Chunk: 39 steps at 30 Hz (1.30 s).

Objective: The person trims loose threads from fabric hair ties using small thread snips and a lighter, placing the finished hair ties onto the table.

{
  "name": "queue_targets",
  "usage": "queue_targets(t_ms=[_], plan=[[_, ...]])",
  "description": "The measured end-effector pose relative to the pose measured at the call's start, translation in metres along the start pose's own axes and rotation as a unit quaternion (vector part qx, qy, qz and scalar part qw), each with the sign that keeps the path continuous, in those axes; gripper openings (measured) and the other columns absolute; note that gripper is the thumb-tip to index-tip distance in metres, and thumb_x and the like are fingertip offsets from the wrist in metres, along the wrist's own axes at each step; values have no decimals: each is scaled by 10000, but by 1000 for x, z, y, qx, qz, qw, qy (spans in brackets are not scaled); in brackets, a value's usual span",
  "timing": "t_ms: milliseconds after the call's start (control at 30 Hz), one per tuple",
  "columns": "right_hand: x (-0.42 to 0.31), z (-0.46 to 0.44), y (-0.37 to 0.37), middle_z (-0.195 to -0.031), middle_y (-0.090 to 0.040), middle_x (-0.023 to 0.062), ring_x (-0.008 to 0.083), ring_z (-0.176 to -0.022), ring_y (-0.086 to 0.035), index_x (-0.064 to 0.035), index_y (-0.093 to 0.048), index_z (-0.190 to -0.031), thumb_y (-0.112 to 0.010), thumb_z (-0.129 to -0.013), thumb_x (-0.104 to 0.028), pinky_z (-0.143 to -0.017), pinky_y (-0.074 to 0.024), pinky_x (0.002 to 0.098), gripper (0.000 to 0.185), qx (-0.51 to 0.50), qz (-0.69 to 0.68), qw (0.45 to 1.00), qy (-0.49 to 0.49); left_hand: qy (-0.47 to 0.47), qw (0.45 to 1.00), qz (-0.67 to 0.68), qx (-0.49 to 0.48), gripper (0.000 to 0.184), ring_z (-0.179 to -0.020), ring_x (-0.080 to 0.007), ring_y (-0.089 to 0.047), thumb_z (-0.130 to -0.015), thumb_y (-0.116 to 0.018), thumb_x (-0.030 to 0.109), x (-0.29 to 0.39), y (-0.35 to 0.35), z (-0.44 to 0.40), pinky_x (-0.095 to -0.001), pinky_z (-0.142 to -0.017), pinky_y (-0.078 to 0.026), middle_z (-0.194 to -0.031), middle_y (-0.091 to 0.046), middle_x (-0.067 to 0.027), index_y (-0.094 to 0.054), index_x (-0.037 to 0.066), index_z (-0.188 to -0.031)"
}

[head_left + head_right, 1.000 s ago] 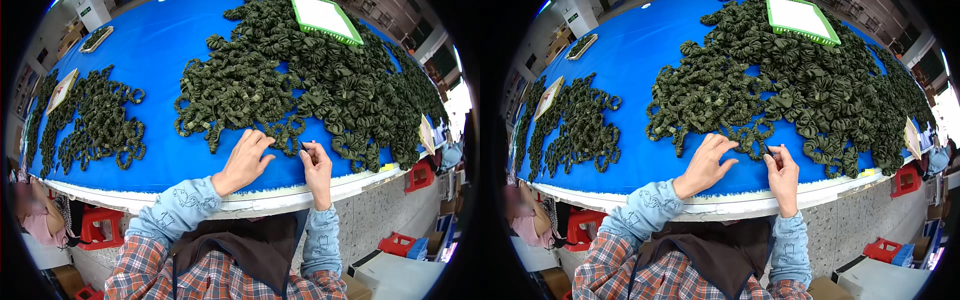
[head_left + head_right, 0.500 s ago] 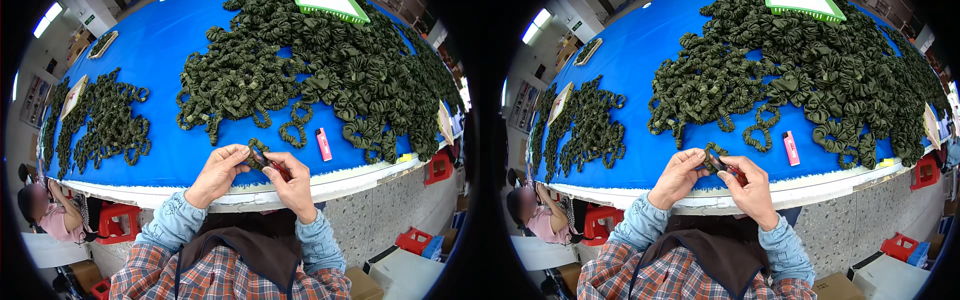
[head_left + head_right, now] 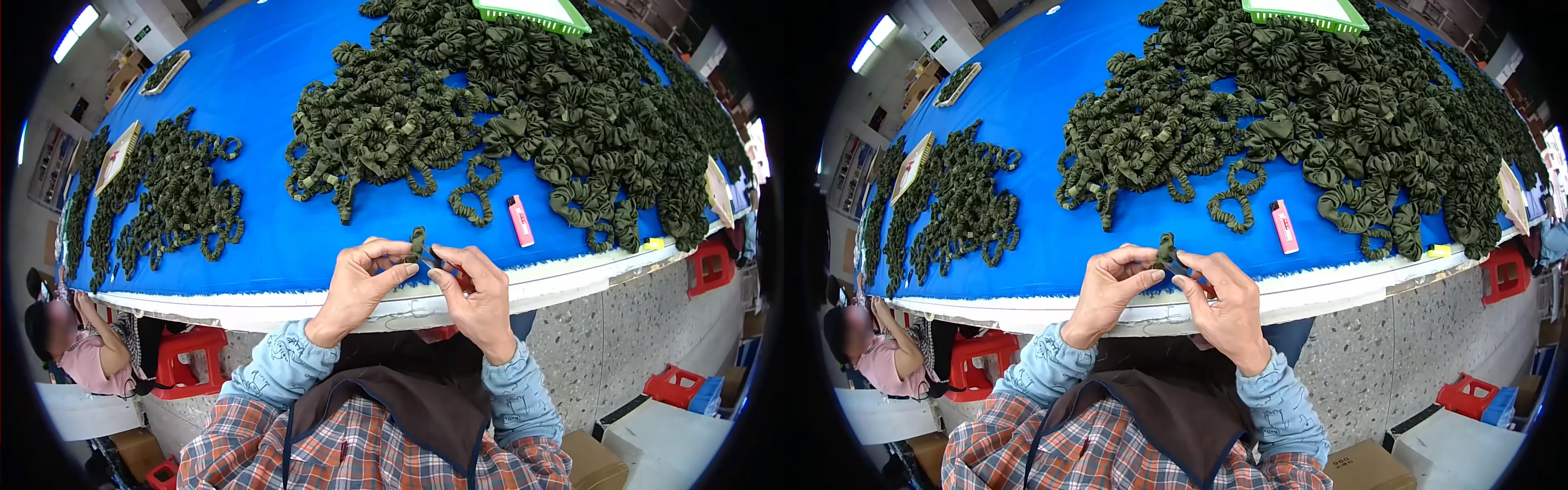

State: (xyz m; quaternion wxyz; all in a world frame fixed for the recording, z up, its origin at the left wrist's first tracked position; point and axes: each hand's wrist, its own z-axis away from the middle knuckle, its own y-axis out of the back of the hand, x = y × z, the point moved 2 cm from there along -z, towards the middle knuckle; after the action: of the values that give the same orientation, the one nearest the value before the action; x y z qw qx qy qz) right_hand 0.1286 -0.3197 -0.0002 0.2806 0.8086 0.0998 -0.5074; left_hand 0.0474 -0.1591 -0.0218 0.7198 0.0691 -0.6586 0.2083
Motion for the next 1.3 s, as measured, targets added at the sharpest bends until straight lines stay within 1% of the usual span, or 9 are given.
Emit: queue_targets(t_ms=[200,367,567,733,900,1033,1200,1233,1300], plan=[[-2,4,0,-839,-630,38,159,-642,-546,-65,-700,-1041,-720,-770,-6,-565,-450,276,278,29,86,991,99,-99,986,-134,6,212,-850,-126,-497,-785,-755,43,6,-5,4,-245,-746,-438,-913,-665,-49,-729,16,-993],[-7,8,4,-847,-631,22,163,-655,-554,-79,-705,-1021,-724,-757,-16,-568,-457,280,272,40,156,978,135,-101,976,-194,4,212,-886,-144,-498,-767,-744,57,10,-10,8,-257,-759,-432,-913,-670,-41,-728,11,-973],[-3,14,8,-845,-630,20,164,-667,-558,-80,-704,-1009,-729,-756,-31,-567,-457,281,260,34,136,983,118,-116,966,-230,-10,202,-870,-146,-498,-768,-737,53,13,-14,11,-257,-752,-433,-904,-673,-40,-727,8,-965],[0,17,13,-849,-628,20,156,-640,-542,-82,-702,-1011,-716,-757,-6,-562,-447,268,266,31,161,972,166,-107,962,-252,-18,193,-883,-148,-495,-770,-737,57,13,-18,13,-262,-761,-433,-899,-675,-34,-727,8,-956],[11,22,19,-822,-632,8,109,-614,-502,-71,-690,-1014,-693,-805,14,-559,-422,242,225,-8,36,997,62,-132,950,-281,-42,217,-815,-151,-512,-776,-725,43,15,-20,15,-255,-724,-439,-885,-674,-48,-719,10,-990],[26,23,23,-774,-613,-6,58,-648,-466,-32,-693,-952,-670,-864,7,-563,-364,199,99,47,-250,954,-161,65,996,-4,-61,199,-745,-136,-537,-824,-685,17,16,-27,18,-230,-698,-451,-876,-672,-64,-704,1,-1021],[23,23,13,-754,-581,-27,35,-651,-431,-24,-672,-934,-642,-907,-25,-576,-341,178,40,-32,-306,940,-146,85,985,127,-80,157,-720,-100,-561,-875,-644,-3,18,-39,19,-198,-686,-460,-875,-671,-69,-695,0,-1023],[23,23,14,-754,-581,-27,35,-651,-431,-24,-672,-934,-642,-907,-25,-576,-341,178,40,-30,-307,940,-145,84,985,126,-81,157,-720,-100,-561,-875,-644,-3,19,-40,19,-198,-686,-460,-875,-671,-69,-695,0,-1023],[23,22,16,-746,-575,-34,36,-651,-425,-20,-665,-938,-643,-909,-34,-584,-344,176,39,-50,-252,955,-147,-43,990,-123,-52,130,-757,-90,-576,-900,-623,10,26,-39,22,-188,-709,-465,-882,-671,-69,-692,-4,-1010]])
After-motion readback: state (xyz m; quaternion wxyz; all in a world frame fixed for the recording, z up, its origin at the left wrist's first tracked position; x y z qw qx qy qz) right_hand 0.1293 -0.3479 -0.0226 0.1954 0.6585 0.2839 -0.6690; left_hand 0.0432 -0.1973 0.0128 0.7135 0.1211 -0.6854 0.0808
